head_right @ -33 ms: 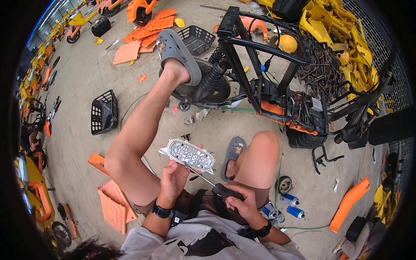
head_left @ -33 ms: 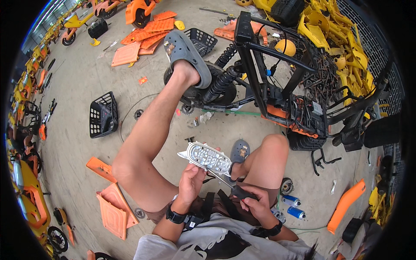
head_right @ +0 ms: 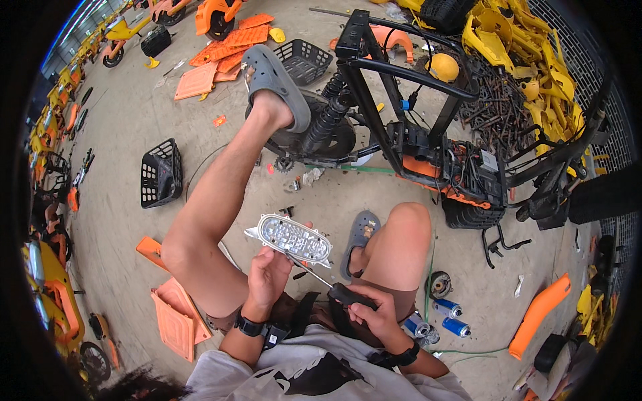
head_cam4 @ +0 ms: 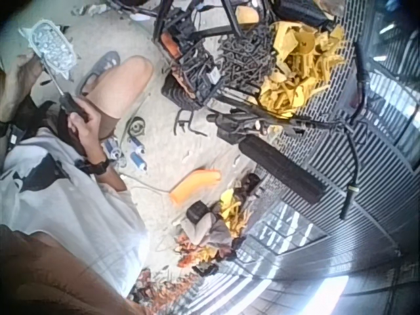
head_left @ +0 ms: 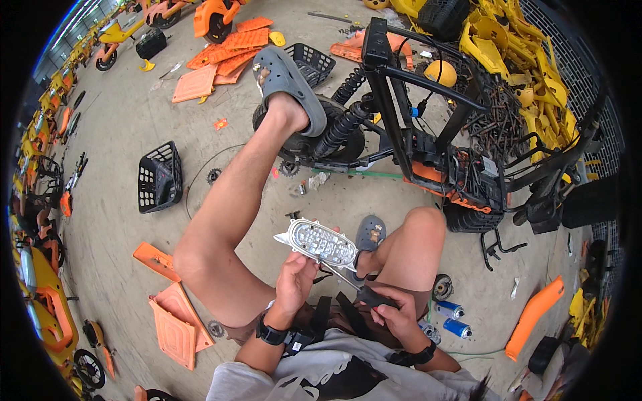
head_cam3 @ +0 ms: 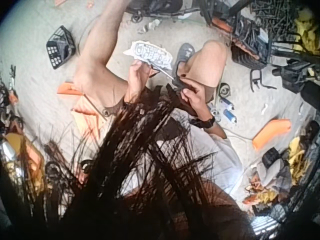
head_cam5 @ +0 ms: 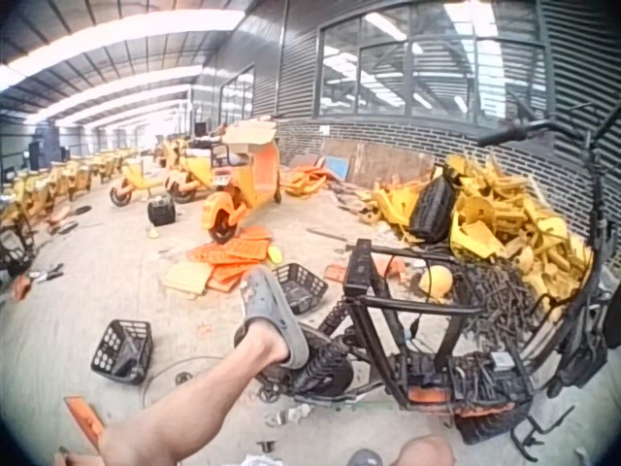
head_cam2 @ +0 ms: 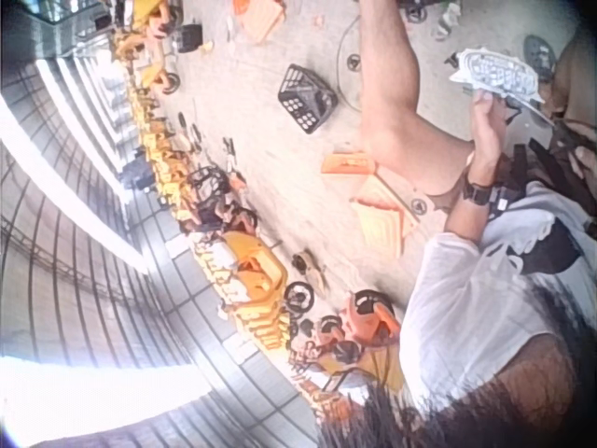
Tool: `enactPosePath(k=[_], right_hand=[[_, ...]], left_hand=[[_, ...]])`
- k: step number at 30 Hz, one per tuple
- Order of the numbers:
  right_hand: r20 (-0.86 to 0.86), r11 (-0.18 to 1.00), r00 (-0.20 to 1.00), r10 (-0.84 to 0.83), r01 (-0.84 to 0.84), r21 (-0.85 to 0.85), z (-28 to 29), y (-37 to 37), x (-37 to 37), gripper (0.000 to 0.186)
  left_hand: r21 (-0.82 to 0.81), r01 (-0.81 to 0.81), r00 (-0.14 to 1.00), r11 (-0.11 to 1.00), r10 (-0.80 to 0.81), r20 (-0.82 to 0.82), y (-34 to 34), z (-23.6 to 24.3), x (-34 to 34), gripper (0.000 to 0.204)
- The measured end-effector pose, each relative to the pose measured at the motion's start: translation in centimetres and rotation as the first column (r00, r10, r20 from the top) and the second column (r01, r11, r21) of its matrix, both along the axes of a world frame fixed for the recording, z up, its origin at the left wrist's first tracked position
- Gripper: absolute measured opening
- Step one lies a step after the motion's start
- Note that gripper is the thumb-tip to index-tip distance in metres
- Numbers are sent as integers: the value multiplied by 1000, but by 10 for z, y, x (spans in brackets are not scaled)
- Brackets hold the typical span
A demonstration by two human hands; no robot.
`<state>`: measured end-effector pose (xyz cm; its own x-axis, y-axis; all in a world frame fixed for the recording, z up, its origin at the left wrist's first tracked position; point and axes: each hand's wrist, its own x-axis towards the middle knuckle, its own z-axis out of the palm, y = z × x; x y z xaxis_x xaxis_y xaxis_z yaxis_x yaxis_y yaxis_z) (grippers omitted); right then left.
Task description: The person uses a screwdriver to tighten a screw on a light fixture and then uses pliers to manipulate small components while working on an electric scooter frame on the floor.
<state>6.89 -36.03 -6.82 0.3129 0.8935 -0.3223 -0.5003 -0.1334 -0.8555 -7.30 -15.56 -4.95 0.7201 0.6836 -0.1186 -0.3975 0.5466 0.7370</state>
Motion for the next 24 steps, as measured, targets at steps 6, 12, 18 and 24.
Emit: enactPosePath(k=[6, 12, 18, 24], right_hand=[[43, 1000, 999, 14, -14, -8, 0, -4, 0, 38], [49, 997, 999, 14, -11, -71, -1, -7, -4, 37], [37, 999, 999, 13, -11, -51, -2, -4, -2, 37], [40, 1000, 999, 5, -4, -27, -2, -4, -3, 37]], left_hand=[[-41, -50, 998, 998, 52, 46, 3, -3, -2, 68], [-57, -87, 993, 995, 91, 71, -1, -4, -2, 72], [-27, -91, 995, 995, 92, 44, 2, 5, 0, 77], [-1, -63, 995, 998, 63, 82, 3, 0, -2, 78]])
